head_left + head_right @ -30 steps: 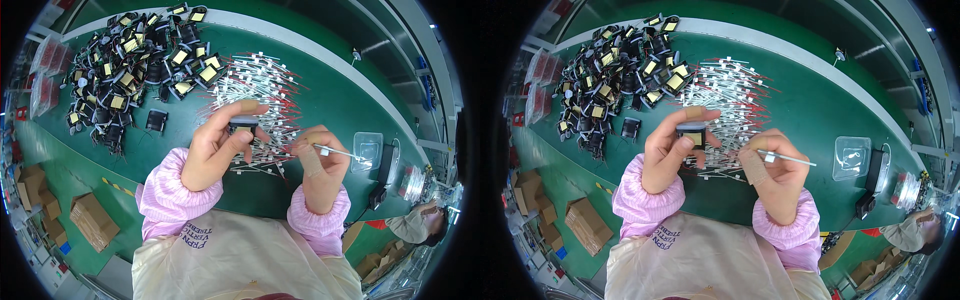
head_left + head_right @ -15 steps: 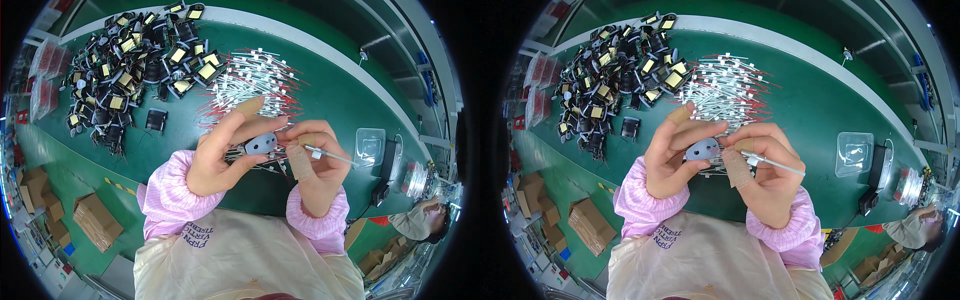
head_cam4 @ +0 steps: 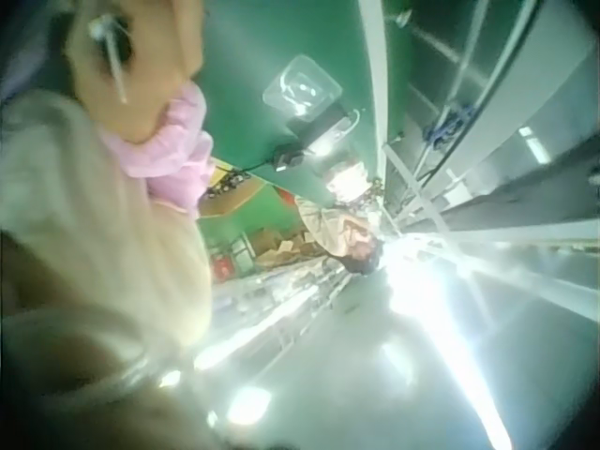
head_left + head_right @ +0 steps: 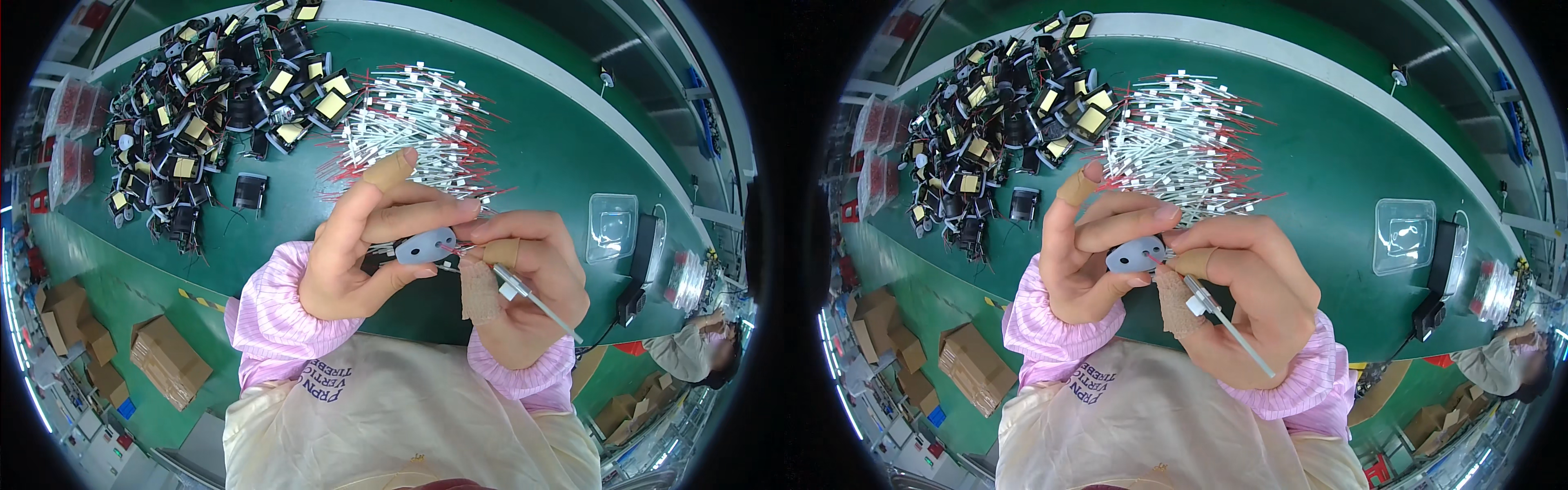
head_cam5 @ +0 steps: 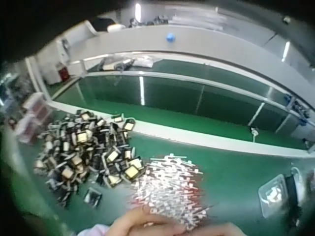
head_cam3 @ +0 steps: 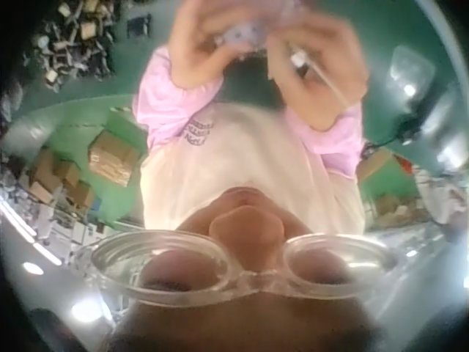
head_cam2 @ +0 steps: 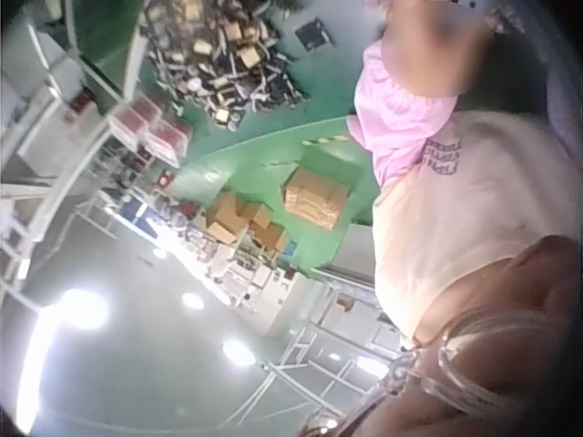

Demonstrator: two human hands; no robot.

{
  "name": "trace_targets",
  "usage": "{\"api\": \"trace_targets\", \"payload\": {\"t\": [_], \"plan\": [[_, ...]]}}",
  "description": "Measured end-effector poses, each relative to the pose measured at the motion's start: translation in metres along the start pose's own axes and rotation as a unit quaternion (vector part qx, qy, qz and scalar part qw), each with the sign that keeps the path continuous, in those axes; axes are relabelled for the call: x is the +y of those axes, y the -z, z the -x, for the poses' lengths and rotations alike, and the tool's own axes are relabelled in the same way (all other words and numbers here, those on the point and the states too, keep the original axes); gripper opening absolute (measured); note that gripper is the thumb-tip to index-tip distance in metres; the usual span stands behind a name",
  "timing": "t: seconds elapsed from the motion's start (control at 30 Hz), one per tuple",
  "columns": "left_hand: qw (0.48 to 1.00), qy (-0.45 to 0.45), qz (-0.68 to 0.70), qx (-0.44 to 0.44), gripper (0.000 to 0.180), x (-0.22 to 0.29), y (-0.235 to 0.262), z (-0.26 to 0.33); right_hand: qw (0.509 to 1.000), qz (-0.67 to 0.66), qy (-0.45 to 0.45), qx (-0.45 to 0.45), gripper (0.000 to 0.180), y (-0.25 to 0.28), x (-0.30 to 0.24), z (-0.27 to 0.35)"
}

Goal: The person repeatedly picks small gray electronic components and red/white wires from a green table, inserts the wires into the components, and places the assembled units back on the table. The process is continuous and repetitive throughout the clip.

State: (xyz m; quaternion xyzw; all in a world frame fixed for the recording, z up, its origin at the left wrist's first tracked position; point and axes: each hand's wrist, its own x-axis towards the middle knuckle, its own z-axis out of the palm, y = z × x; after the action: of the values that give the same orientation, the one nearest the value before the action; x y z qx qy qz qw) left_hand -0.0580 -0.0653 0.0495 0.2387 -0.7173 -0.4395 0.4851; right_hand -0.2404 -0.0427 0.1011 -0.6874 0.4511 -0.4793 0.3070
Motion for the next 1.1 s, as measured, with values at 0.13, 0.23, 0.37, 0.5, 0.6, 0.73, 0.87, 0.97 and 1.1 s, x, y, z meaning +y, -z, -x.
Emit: {"api": "trace_targets", "payload": {"t": [0.13,0.23,0.37,0.5,0.6,0.73,0.87,0.97,1.1], "plan": [[1.0,0.007,0.001,0.004,0.097,-0.0015,0.0003,0.001,1.0,0.001,-0.006,0.0,0.021,-0.001,-0.0023,-0.0009],[1.0,0.002,0.008,0.015,0.099,-0.0029,-0.0016,0.0015,1.0,0.017,-0.005,0.003,0.021,-0.0022,-0.0013,-0.0004],[0.999,-0.007,0.004,0.032,0.101,-0.0058,-0.0043,0.0043,1.0,0.026,0.007,0.008,0.021,-0.0037,0.001,0.0011],[0.999,-0.005,-0.001,0.038,0.101,-0.0057,-0.0045,0.0064,1.0,0.029,0.002,0.007,0.021,-0.0046,-0.0018,0.0001],[1.0,-0.007,-0.009,0.006,0.101,-0.004,0.0004,0.0026,0.999,0.041,0.008,0.001,0.022,-0.0027,-0.0021,-0.0006],[1.0,-0.003,-0.017,0.006,0.101,-0.0036,0.0007,0.0033,0.999,0.046,0.014,-0.01,0.022,-0.0008,-0.0033,-0.0017],[1.0,-0.006,-0.005,0.019,0.101,-0.0068,-0.0008,0.006,0.998,0.052,0.018,-0.016,0.022,-0.0007,-0.004,-0.0028],[1.0,-0.001,-0.001,0.023,0.101,-0.006,-0.001,0.0071,0.999,0.048,0.02,-0.013,0.022,-0.0019,-0.0037,-0.0029],[1.0,-0.009,-0.006,0.007,0.1,-0.0065,0.0006,0.0033,0.998,0.063,0.014,-0.012,0.022,-0.0021,-0.0027,-0.0034]]}}
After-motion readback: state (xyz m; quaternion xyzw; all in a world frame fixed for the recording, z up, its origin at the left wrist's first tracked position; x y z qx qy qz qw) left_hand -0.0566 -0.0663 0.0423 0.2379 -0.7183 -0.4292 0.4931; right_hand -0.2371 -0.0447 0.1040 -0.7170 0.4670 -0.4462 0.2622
